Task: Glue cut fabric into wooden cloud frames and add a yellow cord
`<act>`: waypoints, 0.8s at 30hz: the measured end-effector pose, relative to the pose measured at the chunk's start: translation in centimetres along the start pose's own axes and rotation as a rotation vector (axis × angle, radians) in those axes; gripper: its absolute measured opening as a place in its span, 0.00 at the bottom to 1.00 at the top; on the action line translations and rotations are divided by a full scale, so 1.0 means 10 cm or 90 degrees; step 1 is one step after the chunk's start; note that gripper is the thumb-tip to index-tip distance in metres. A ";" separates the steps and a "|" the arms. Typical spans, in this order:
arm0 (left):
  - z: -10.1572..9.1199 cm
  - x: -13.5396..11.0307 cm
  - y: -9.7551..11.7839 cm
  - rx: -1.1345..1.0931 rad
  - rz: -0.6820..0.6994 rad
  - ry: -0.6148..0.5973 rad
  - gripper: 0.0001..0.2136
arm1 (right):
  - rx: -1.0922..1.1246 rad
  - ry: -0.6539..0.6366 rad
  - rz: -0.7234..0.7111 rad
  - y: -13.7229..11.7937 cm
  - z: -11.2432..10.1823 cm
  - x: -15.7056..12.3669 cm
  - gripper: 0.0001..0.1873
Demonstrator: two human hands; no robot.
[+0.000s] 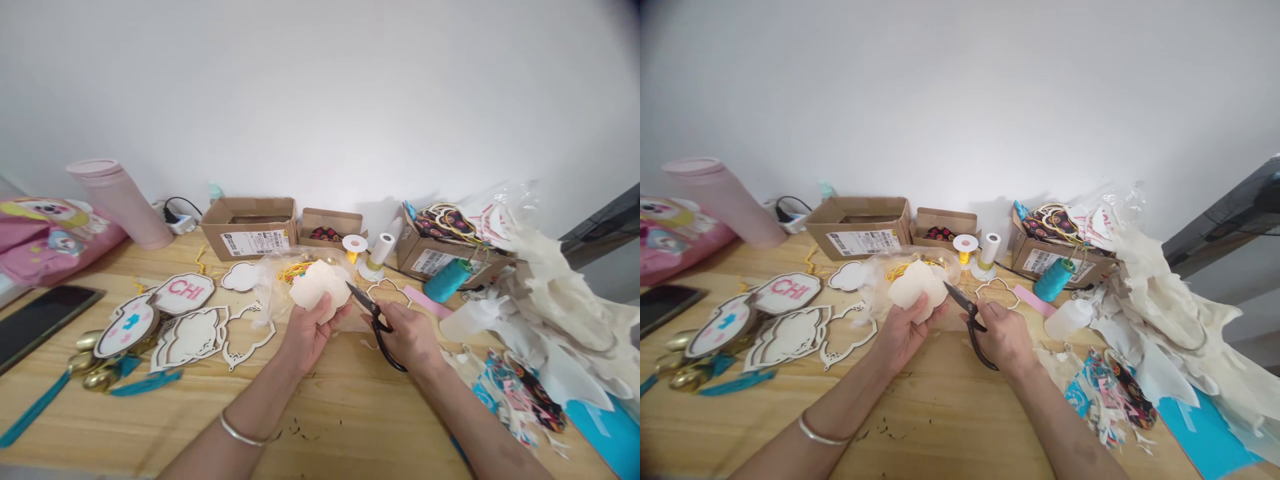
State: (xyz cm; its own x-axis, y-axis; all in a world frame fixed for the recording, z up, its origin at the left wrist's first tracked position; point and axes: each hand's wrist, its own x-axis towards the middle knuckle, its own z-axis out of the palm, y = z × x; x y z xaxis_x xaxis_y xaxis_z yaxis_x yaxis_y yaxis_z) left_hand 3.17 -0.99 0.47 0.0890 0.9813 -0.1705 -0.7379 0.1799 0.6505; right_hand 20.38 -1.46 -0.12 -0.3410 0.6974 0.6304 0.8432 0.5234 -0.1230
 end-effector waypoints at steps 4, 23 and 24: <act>0.00 0.00 0.01 0.003 0.006 -0.003 0.23 | 0.079 -0.039 0.035 0.02 0.00 -0.01 0.12; 0.03 -0.02 -0.02 0.019 0.006 0.002 0.21 | -0.006 0.004 0.037 0.01 -0.02 -0.01 0.17; 0.03 -0.02 -0.02 0.019 0.007 0.002 0.21 | -0.012 0.008 0.037 0.01 -0.02 -0.01 0.17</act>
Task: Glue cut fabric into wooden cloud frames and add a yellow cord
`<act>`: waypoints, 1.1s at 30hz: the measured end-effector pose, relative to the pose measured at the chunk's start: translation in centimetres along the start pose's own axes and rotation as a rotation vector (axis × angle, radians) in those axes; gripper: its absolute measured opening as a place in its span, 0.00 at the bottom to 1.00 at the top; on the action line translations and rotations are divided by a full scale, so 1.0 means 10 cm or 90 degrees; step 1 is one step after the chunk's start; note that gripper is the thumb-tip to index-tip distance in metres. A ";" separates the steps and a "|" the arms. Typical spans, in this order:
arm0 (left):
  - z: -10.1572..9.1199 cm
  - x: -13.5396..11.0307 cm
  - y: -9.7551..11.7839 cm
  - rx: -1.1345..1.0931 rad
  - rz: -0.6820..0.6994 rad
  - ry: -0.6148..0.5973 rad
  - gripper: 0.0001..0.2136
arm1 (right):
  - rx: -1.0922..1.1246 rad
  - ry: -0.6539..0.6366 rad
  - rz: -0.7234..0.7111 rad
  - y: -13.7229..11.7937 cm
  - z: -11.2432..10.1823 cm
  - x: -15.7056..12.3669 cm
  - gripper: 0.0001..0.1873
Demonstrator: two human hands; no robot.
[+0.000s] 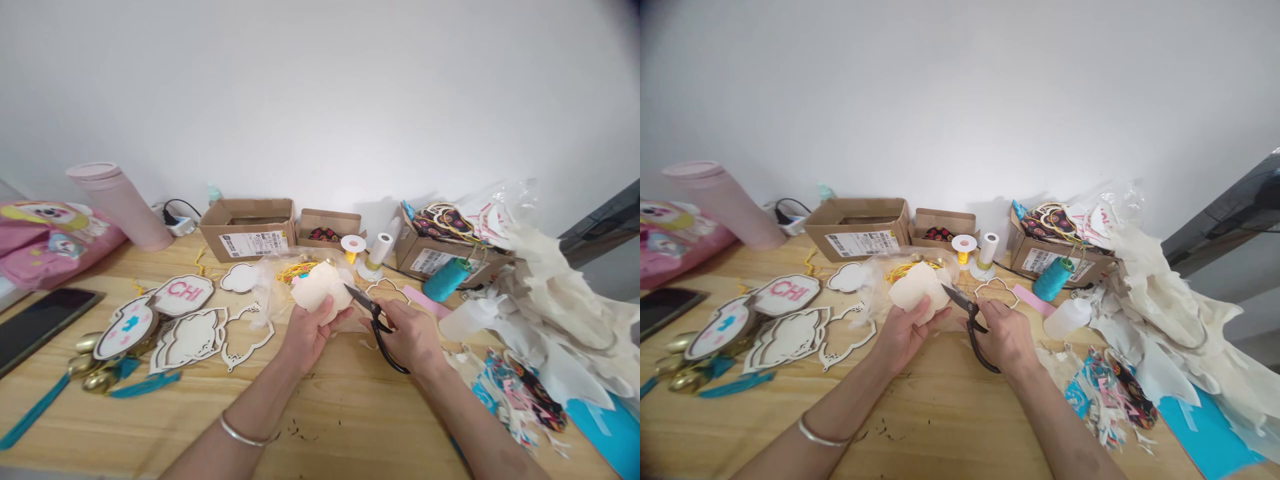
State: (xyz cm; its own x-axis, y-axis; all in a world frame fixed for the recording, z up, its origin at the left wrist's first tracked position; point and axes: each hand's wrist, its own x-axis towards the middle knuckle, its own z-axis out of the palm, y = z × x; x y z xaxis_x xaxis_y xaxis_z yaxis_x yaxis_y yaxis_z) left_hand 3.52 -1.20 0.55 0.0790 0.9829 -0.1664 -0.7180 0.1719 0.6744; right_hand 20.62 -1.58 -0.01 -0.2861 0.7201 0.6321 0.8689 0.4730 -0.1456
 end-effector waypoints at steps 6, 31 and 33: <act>-0.01 0.00 -0.01 -0.002 -0.017 -0.008 0.20 | 0.016 0.008 -0.015 -0.01 -0.01 0.01 0.17; -0.02 0.01 0.02 0.010 -0.009 -0.011 0.19 | -0.006 0.015 -0.041 0.00 -0.04 0.03 0.16; -0.02 0.01 0.02 0.010 -0.010 -0.015 0.20 | -0.003 0.013 -0.049 0.00 -0.04 0.03 0.16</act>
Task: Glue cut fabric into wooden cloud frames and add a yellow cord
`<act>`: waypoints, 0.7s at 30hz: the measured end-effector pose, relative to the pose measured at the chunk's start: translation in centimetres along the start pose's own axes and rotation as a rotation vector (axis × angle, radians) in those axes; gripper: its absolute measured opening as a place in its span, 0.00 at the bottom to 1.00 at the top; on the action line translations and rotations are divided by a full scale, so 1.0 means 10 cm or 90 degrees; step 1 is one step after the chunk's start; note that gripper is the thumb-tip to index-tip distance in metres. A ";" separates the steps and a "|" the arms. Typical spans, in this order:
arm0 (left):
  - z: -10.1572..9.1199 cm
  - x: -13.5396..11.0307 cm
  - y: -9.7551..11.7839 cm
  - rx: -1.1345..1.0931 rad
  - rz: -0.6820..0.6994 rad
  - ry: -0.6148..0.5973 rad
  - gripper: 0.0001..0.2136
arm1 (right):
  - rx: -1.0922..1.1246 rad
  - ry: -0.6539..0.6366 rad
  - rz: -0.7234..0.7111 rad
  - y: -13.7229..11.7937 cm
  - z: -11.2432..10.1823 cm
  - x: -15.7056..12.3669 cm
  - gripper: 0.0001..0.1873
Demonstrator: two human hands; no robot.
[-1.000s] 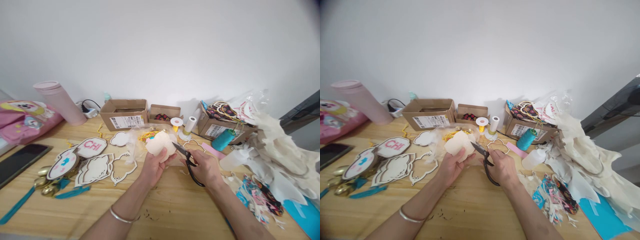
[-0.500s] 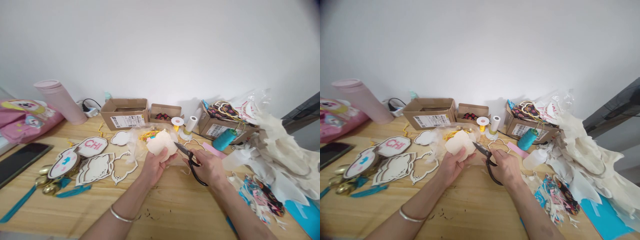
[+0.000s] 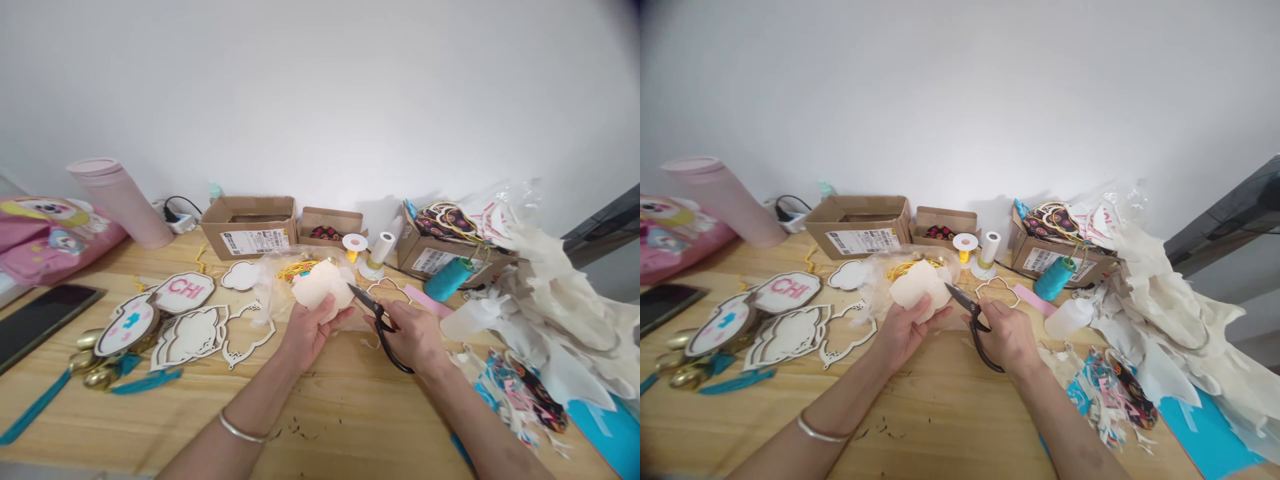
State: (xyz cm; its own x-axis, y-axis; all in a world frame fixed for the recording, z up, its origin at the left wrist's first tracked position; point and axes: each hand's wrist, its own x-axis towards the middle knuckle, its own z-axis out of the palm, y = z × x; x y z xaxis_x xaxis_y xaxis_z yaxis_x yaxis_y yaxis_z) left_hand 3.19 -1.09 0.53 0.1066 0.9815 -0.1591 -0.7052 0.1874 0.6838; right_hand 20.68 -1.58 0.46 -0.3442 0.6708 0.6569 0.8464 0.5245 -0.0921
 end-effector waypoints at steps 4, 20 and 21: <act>-0.02 0.01 0.00 0.002 -0.003 -0.011 0.21 | 0.001 -0.003 -0.007 0.02 0.00 -0.01 0.16; -0.09 0.06 0.04 0.007 -0.001 -0.053 0.25 | 0.366 -0.321 0.192 0.25 -0.06 -0.03 0.15; -0.10 0.06 0.05 0.006 0.006 -0.051 0.24 | 0.356 -0.320 0.195 0.25 -0.08 -0.02 0.15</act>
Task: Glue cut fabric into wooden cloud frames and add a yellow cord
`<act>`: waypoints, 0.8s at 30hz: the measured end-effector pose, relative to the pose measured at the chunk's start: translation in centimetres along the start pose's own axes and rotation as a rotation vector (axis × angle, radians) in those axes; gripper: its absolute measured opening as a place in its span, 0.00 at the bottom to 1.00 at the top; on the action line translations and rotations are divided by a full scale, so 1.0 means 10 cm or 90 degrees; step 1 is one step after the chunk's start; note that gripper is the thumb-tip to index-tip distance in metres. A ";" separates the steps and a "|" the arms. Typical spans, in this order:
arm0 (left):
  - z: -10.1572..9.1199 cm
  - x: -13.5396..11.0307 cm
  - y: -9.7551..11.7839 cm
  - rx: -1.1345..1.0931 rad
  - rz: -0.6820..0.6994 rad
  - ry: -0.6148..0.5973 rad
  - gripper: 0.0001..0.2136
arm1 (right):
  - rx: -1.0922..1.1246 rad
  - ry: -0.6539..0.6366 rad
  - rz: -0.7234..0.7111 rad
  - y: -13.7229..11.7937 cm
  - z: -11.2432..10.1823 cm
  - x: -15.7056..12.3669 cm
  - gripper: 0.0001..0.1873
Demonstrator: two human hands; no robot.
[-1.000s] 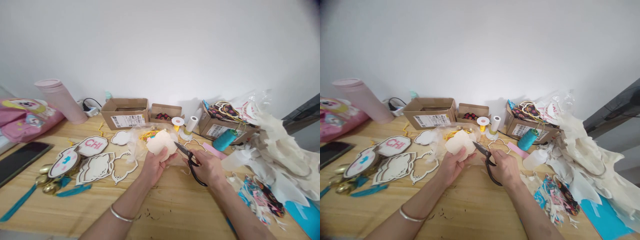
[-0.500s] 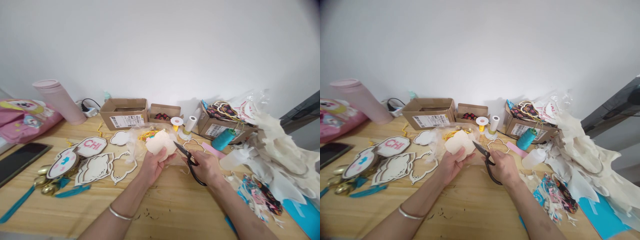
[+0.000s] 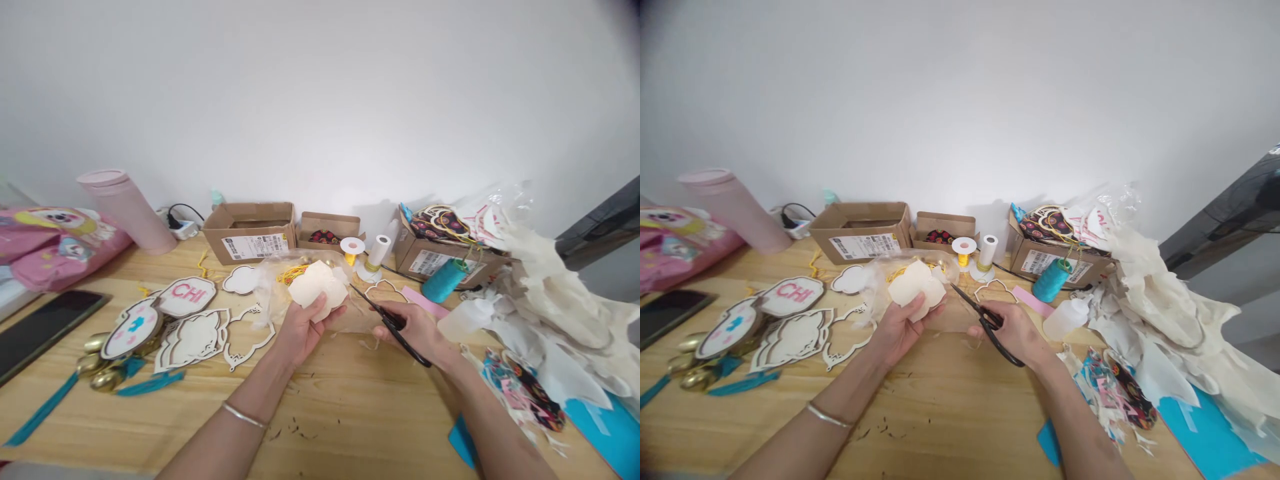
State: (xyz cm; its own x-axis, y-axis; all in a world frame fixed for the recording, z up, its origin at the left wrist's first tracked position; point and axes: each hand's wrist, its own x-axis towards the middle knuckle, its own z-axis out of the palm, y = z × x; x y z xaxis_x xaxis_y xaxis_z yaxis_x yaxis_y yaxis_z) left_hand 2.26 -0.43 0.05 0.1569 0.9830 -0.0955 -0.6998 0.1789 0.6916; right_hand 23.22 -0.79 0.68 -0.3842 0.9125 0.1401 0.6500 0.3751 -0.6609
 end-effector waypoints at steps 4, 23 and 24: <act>0.00 0.01 0.01 -0.008 0.013 0.021 0.21 | -0.029 0.018 0.017 -0.10 0.00 0.02 0.15; 0.09 -0.02 -0.07 -0.035 0.032 0.099 0.23 | -0.239 0.218 -0.066 -0.17 0.23 -0.02 0.14; 0.09 -0.02 -0.08 -0.035 0.032 0.102 0.23 | -0.251 0.229 -0.072 -0.18 0.23 -0.02 0.15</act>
State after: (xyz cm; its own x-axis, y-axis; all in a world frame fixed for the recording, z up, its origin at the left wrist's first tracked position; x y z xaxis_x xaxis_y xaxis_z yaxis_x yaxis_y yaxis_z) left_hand 3.40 -0.80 0.21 0.0107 0.9840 -0.1779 -0.7417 0.1271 0.6586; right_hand 20.59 -1.99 0.10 -0.2629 0.8353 0.4829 0.8408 0.4438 -0.3099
